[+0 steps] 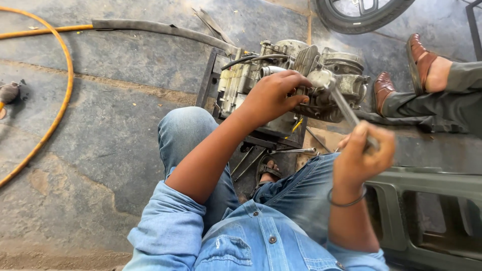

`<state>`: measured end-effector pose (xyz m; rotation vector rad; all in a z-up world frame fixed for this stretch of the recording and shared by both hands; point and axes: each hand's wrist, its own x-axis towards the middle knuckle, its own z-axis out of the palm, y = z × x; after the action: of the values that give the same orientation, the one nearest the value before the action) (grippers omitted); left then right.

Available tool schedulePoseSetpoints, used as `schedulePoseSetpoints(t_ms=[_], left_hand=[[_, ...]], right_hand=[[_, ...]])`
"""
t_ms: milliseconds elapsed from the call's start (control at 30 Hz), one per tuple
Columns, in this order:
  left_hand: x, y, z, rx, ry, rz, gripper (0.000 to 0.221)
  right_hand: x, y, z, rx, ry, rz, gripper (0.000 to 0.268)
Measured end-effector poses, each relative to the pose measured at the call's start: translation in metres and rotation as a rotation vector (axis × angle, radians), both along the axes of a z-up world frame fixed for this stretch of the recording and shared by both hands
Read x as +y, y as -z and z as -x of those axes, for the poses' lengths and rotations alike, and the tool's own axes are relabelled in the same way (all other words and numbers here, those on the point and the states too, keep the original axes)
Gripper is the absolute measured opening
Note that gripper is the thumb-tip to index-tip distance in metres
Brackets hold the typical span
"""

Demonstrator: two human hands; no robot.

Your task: Manually repairing and adjusting a motorcycle engine component.

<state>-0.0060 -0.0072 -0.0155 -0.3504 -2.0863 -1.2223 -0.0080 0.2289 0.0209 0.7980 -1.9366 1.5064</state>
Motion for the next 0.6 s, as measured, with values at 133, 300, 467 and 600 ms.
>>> schedulePoseSetpoints(t_ms=[133, 300, 467, 600], left_hand=[[0.005, 0.002, 0.006, 0.005, -0.069, 0.032, 0.031], [0.017, 0.002, 0.005, -0.031, -0.111, -0.03, 0.026], [0.025, 0.018, 0.024, 0.07, -0.143, -0.125, 0.017], [0.011, 0.021, 0.037, 0.218, -0.009, 0.035, 0.022]], right_hand=[[-0.009, -0.048, 0.036, -0.097, -0.1, -0.056, 0.017], [-0.02, -0.075, 0.052, -0.199, -0.124, -0.143, 0.012], [-0.02, -0.082, 0.053, -0.23, -0.141, -0.207, 0.008], [-0.015, -0.079, 0.053, -0.252, -0.154, -0.18, 0.01]])
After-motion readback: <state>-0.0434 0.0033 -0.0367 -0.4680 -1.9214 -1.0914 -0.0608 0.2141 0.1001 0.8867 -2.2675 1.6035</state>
